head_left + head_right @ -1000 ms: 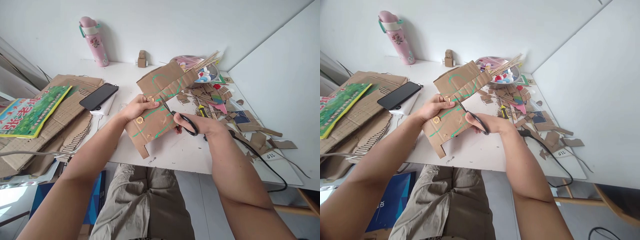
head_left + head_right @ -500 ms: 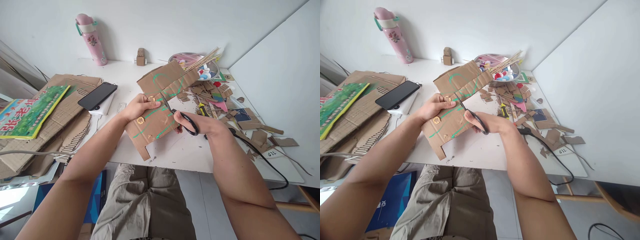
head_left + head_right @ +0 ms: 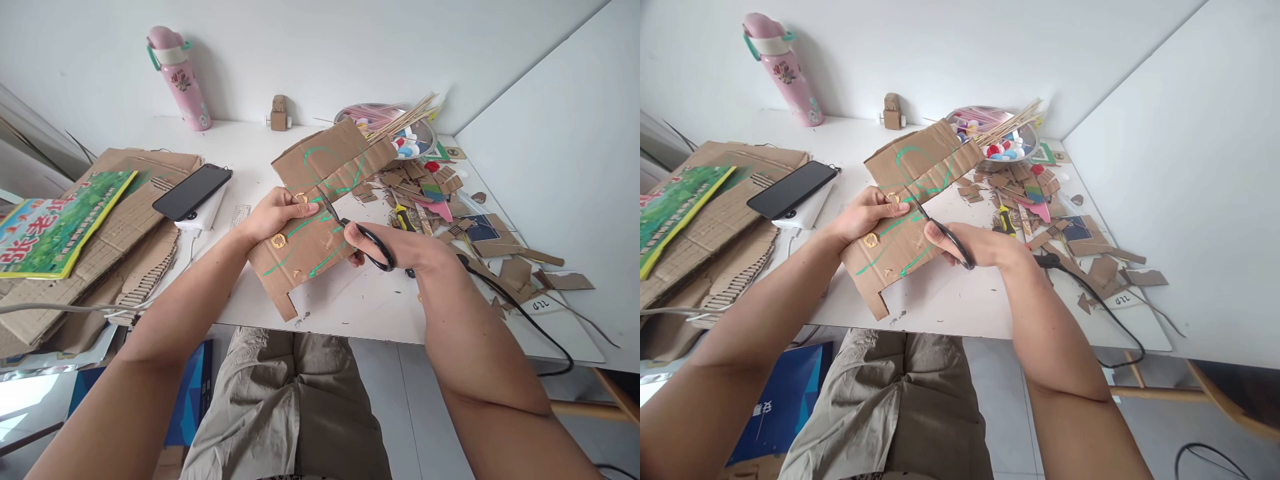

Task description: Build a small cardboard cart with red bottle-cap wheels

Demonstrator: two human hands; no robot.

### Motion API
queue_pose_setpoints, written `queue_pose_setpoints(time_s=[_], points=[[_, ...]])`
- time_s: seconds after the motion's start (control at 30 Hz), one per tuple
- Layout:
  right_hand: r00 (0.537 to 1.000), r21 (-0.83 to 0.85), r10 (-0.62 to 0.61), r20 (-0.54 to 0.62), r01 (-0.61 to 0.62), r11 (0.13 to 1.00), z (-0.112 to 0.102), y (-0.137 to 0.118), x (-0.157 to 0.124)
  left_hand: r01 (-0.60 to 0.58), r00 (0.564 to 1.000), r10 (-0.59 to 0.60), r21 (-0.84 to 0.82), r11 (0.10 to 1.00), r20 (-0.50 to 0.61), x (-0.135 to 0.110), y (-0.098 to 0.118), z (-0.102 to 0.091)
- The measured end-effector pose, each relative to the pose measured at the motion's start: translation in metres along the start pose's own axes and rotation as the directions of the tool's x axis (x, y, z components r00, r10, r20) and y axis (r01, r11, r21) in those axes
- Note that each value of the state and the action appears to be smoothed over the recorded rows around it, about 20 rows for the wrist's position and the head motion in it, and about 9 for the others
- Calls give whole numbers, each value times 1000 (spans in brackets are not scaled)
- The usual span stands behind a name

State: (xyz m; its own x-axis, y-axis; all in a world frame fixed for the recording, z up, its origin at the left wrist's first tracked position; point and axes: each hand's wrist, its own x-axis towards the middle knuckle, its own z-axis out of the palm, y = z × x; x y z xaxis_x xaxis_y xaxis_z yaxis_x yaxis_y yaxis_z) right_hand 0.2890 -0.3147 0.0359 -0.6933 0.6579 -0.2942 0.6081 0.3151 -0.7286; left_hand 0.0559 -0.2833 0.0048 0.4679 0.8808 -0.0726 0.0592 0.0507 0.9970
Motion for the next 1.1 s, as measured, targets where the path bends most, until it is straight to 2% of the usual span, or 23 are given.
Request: queue_pose_setpoints(time_s=[0.4, 0.53, 0.83, 1.1], points=[[999, 0, -32, -17, 32, 999, 8, 1, 4, 13, 1000, -13, -12, 1000, -9, -7, -1, -4], [998, 13, -57, -37, 58, 998, 10, 5, 8, -14, 1000, 14, -12, 1000, 21, -6, 1, -2], [995, 58, 7, -99, -2, 998, 14, 5, 13, -15, 1000, 15, 36, 999, 16, -3, 5, -4], [984, 154, 9, -177, 19, 988, 18, 3, 22, -7, 1000, 7, 107, 994, -2, -5, 8, -8]])
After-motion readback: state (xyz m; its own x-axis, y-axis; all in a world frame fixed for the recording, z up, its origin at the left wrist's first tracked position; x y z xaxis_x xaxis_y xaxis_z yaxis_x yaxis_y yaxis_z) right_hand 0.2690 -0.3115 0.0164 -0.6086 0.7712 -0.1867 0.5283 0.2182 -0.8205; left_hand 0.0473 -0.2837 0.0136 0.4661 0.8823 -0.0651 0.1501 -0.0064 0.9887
